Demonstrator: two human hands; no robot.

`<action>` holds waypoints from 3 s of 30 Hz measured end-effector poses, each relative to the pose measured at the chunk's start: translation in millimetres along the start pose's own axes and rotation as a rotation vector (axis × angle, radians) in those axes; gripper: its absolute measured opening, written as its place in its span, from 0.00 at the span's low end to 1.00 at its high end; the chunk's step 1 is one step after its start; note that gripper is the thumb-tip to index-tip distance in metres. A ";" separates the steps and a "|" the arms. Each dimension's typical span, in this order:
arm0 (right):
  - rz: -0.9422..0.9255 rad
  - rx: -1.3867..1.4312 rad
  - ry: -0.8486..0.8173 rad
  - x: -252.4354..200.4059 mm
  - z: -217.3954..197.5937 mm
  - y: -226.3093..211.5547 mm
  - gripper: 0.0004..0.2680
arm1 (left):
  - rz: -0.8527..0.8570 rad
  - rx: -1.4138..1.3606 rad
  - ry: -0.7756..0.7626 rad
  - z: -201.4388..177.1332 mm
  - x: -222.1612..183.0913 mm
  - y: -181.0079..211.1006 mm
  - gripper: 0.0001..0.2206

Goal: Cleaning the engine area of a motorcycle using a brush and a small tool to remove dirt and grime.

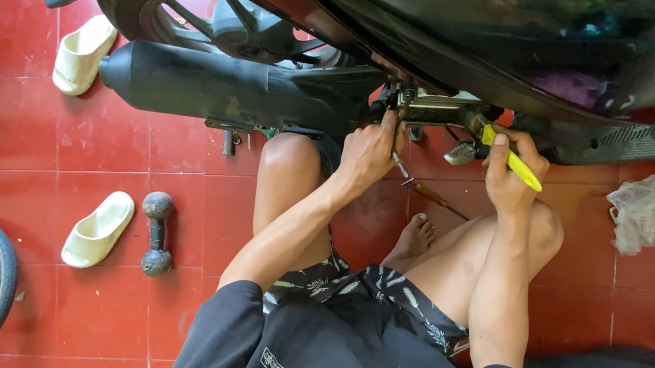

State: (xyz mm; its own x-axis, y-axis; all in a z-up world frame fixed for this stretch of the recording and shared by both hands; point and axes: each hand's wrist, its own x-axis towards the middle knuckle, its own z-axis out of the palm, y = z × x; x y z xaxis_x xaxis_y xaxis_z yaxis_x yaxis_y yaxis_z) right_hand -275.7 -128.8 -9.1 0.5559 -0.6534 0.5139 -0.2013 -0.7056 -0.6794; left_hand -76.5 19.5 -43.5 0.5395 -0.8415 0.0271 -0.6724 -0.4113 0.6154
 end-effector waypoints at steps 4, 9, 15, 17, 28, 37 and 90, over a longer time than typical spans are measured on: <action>0.009 0.017 -0.004 -0.5 0.7 0.0 0.08 | -0.003 0.077 -0.057 8.5 -0.9 -8.0 0.18; 0.011 0.005 -0.003 0.6 -0.4 -6.9 0.08 | -0.009 0.061 -0.082 12.1 2.4 -16.1 0.19; 0.027 0.026 -0.004 -0.4 -0.3 -4.7 0.08 | -0.022 0.022 -0.091 -0.6 -0.7 -4.5 0.19; 0.031 0.021 -0.002 0.6 0.0 -3.2 0.08 | -0.018 0.067 -0.110 7.2 1.0 -7.6 0.19; 0.029 0.023 -0.010 -1.2 -0.4 -2.5 0.08 | -0.056 0.135 -0.256 4.3 -2.9 -31.2 0.16; 0.018 -0.001 -0.020 -2.2 -0.7 -4.4 0.09 | -0.125 -0.404 0.000 -40.3 0.8 -4.8 0.17; 0.015 0.022 0.004 -0.9 1.9 2.2 0.08 | -0.262 -0.856 0.055 -6.5 -5.5 10.5 0.18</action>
State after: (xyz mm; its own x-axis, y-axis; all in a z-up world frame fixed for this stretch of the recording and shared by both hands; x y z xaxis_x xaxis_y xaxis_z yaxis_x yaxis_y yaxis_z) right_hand -275.1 -129.2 -12.1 0.5500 -0.6647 0.5057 -0.1918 -0.6898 -0.6981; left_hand -83.3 22.0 -32.1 0.6608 -0.7305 -0.1724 0.0721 -0.1669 0.9833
